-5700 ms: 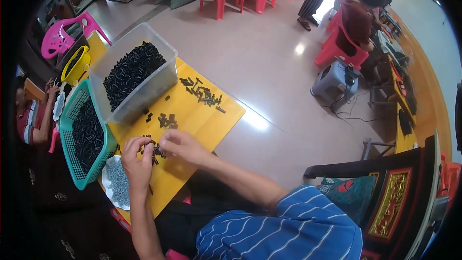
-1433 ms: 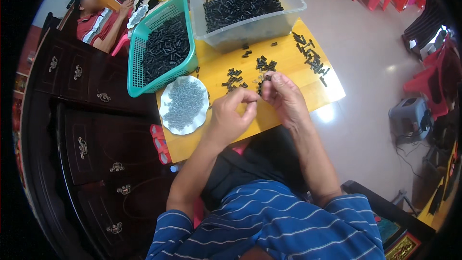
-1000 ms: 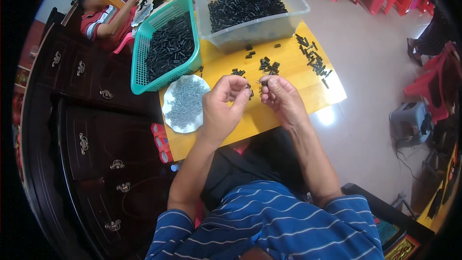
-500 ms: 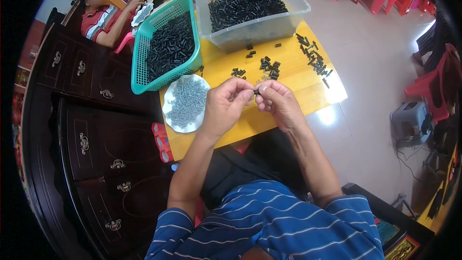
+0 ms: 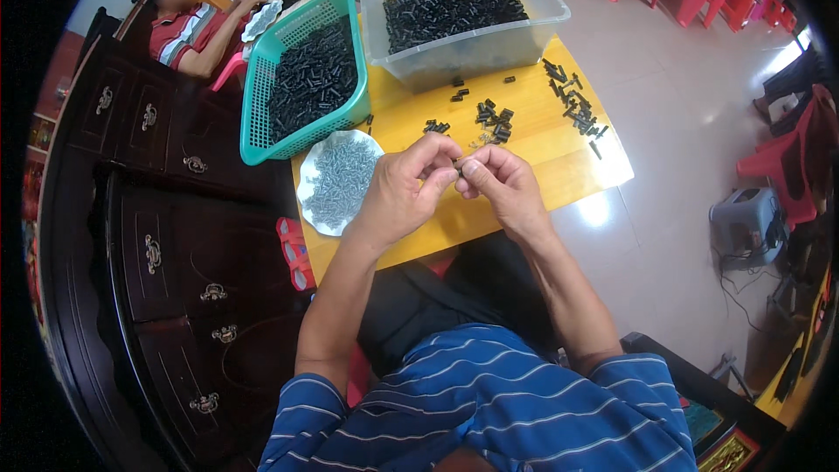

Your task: The person picks up small black plastic components and small metal pins by hand, inserting the pins into the plastic housings and then placing the assembled units onto the table surface.

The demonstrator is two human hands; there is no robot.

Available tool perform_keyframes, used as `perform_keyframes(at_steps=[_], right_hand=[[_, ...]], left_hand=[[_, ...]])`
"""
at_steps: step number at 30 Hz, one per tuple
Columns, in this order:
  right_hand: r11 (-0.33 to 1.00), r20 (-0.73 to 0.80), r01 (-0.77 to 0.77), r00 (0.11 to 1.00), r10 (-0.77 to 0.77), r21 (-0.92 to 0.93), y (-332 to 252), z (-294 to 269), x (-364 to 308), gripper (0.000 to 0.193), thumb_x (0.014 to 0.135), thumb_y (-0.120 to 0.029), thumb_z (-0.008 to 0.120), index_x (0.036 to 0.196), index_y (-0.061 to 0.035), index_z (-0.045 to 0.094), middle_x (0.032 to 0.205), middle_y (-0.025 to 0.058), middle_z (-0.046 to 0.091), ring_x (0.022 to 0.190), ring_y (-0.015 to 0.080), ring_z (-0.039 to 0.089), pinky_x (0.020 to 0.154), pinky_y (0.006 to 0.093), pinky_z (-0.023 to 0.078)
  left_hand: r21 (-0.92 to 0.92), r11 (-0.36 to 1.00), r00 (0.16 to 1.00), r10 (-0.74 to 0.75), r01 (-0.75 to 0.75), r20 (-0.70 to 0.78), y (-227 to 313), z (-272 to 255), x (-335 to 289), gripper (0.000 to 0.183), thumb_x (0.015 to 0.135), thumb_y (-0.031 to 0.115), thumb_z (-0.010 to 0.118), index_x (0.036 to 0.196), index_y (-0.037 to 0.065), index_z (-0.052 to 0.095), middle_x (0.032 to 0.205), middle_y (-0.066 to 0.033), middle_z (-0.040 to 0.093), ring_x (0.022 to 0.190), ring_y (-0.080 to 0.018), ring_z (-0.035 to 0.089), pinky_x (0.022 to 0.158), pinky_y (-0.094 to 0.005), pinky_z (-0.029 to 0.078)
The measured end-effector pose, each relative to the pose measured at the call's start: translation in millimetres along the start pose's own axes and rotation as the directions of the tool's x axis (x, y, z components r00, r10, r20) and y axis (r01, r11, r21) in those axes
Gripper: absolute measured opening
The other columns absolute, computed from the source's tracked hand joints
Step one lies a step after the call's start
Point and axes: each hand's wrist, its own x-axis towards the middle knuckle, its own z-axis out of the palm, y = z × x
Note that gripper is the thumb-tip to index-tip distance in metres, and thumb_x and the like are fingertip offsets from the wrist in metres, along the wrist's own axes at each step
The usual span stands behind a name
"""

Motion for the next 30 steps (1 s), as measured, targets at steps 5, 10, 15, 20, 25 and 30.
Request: perform_keyframes(at_steps=[5,10,15,20,25,30], right_hand=[[1.000,-0.019,0.001,1.000,-0.001,-0.009,2,6,-1,0.018,0.104,-0.020,0.063,0.104,-0.0021,0.065,0.088,0.0033,0.069,0.080,0.0093,0.064,0.076,0.0249,0.053],[0.987,-0.007,-0.131,0.991,0.132,0.097,0,3,-1,0.017,0.104,-0.023,0.064,0.104,-0.0054,0.065,0.089,0.0024,0.070,0.078,0.0090,0.064,0.075,0.0239,0.052],[0.967,0.006,-0.153,0.988,0.155,0.203,3,0,0,0.017,0.103,-0.024,0.065,0.105,-0.0071,0.065,0.089,0.0017,0.071,0.076,0.0080,0.064,0.073,0.0225,0.052],[0.966,-0.024,-0.139,0.989,0.148,0.216,-1,2,0,0.014,0.103,-0.021,0.065,0.104,-0.0075,0.066,0.089,0.0022,0.071,0.075,0.0089,0.063,0.072,0.0233,0.052],[0.986,0.001,-0.097,0.995,0.098,0.134,-1,2,0,0.019,0.103,-0.021,0.064,0.109,-0.0028,0.065,0.094,0.0050,0.072,0.079,0.0095,0.065,0.076,0.0238,0.054],[0.997,0.056,-0.081,0.995,0.081,0.012,2,-2,2,0.019,0.105,-0.018,0.061,0.109,-0.0001,0.066,0.094,0.0065,0.073,0.081,0.0107,0.066,0.077,0.0244,0.055]], left_hand=[[0.134,0.989,0.998,0.059,-0.061,0.024,3,-6,0,0.029,0.089,-0.001,0.070,0.116,0.002,0.062,0.085,-0.0117,0.071,0.083,-0.0218,0.074,0.077,-0.0331,0.058],[0.171,0.975,0.990,0.141,-0.142,0.022,4,-11,3,0.037,0.088,0.001,0.071,0.124,0.004,0.061,0.087,-0.0123,0.072,0.085,-0.0246,0.075,0.079,-0.0339,0.058],[-0.030,0.998,0.996,0.061,-0.063,-0.064,2,-9,-3,0.039,0.090,0.002,0.073,0.127,0.001,0.063,0.091,-0.0110,0.074,0.085,-0.0191,0.075,0.080,-0.0312,0.058],[0.038,0.994,0.989,0.106,-0.102,-0.099,-7,-5,-4,0.020,0.090,0.005,0.072,0.109,0.000,0.069,0.090,-0.0144,0.074,0.083,-0.0253,0.075,0.074,-0.0338,0.058],[0.140,0.987,0.990,0.089,-0.073,-0.114,-2,-4,-2,0.010,0.089,0.005,0.071,0.098,0.000,0.070,0.087,-0.0160,0.073,0.079,-0.0294,0.073,0.069,-0.0359,0.056],[0.177,0.982,0.991,0.089,-0.071,-0.098,-5,-4,-1,0.012,0.088,0.003,0.071,0.100,0.000,0.071,0.086,-0.0131,0.074,0.074,-0.0218,0.072,0.067,-0.0312,0.053]])
